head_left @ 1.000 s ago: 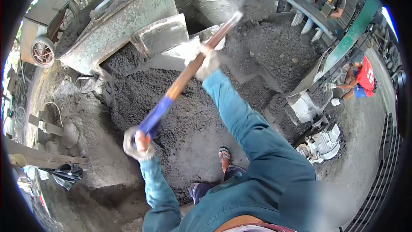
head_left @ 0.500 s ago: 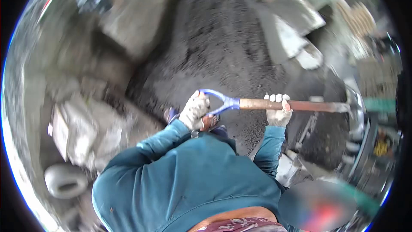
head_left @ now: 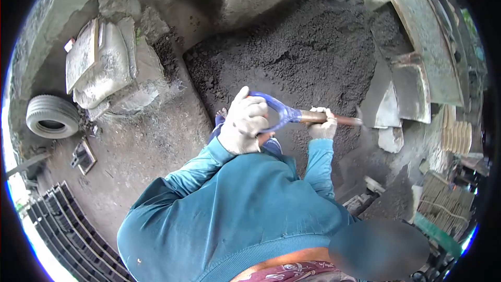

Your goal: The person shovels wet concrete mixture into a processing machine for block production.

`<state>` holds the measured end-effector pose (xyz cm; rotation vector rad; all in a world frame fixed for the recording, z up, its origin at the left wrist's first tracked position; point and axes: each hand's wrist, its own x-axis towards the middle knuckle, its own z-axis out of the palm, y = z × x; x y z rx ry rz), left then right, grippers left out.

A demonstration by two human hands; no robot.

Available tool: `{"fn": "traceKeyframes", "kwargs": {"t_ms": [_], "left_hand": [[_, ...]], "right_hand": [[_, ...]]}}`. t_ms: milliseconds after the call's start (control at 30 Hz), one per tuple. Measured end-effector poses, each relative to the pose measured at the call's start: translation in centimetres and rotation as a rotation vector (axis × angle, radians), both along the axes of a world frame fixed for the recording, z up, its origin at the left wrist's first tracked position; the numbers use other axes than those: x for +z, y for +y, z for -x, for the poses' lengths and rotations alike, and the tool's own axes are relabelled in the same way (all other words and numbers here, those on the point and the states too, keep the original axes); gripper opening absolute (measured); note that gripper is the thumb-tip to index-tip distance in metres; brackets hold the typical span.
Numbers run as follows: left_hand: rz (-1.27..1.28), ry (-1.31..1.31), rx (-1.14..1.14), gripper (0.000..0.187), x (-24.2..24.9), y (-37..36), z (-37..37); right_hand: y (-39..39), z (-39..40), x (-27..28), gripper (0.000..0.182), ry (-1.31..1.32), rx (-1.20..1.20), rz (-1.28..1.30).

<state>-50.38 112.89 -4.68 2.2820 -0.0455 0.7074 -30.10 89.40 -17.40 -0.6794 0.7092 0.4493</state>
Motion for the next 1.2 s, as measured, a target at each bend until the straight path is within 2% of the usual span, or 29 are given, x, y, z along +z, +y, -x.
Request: {"fn": "traceKeyframes", "kwargs": {"t_ms": [67,100,133,200,267,300,333,367,433,467,500,533,600,633,733,767,867,1033,1067,1133,1200], "left_hand": [[-0.128,0.059,-0.077,0.030,3.4,1.0,0.2],[-0.175,0.032,-0.138,0.029,3.5,1.9,0.3],[-0.127,0.012,-0.159,0.028,3.7,3.0,0.7],[-0.040,-0.027,-0.215,0.027,4.1,5.6,1.3],[0.026,-0.061,-0.224,0.024,4.5,8.3,2.0],[0.043,-0.058,-0.197,0.023,4.7,9.5,2.2],[0.065,-0.051,-0.166,0.022,4.7,10.4,2.3],[0.138,-0.198,-0.107,0.021,4.3,11.5,1.8],[0.123,-0.078,0.264,0.045,4.9,12.0,2.9],[0.153,-0.060,0.379,0.056,3.8,12.9,3.2],[0.220,0.033,0.444,0.070,3.0,13.7,3.5],[0.557,0.008,0.487,0.070,1.0,13.7,3.3],[0.953,0.089,0.442,0.069,1.5,15.7,2.0],[0.925,0.129,0.469,0.065,0.6,17.2,0.9],[0.930,0.218,0.579,0.050,-1.9,21.4,-3.4],[0.983,0.218,0.615,0.043,-2.2,22.8,-5.3],[0.963,0.190,0.615,0.038,-3.0,27.7,-10.9],[1.147,0.171,0.646,0.050,-3.8,36.2,-18.9],[1.202,0.070,0.664,0.041,-4.0,37.8,-20.1],[1.308,0.031,0.731,0.030,-5.3,40.9,-21.0],[1.344,-0.023,0.791,0.023,-7.7,43.6,-20.1]], "right_hand": [[3.0,0.3,-2.3,0.014,0.037,0.123,-0.012],[3.7,0.5,-5.3,0.017,-0.018,0.247,-0.184],[6.5,1.4,-4.5,0.019,-0.024,0.328,0.008],[11.2,2.3,-6.0,0.014,0.071,0.432,-0.028],[16.5,4.0,-4.9,0.017,-0.040,0.492,-0.005],[18.1,4.1,-7.5,0.017,-0.023,0.505,-0.097],[20.3,4.6,-7.0,0.015,-0.116,0.562,-0.124],[22.5,4.7,-7.3,0.013,-0.047,0.550,-0.215],[27.1,4.5,-7.6,0.012,0.141,0.494,-0.401],[29.2,4.2,-7.4,0.012,0.257,0.454,-0.492],[31.2,4.1,-7.5,0.012,0.241,0.479,-0.457],[32.9,3.5,-8.3,0.011,0.285,0.517,-0.483],[36.4,1.9,-12.9,0.012,0.269,0.550,-0.471],[38.1,1.0,-12.5,0.012,0.365,0.520,-0.479],[42.8,-2.2,-15.7,0.014,0.291,0.652,-0.483],[44.4,-3.4,-15.7,0.015,0.385,0.617,-0.407],[49.0,-7.1,-17.7,0.015,0.404,0.558,-0.406],[56.0,-13.0,-19.5,0.007,0.421,0.476,-0.342],[57.9,-14.0,-18.1,0.008,0.461,0.502,-0.188],[60.8,-14.9,-15.5,0.012,0.491,0.578,0.037],[63.5,-14.8,-16.4,0.020,0.584,0.659,0.133]]}}
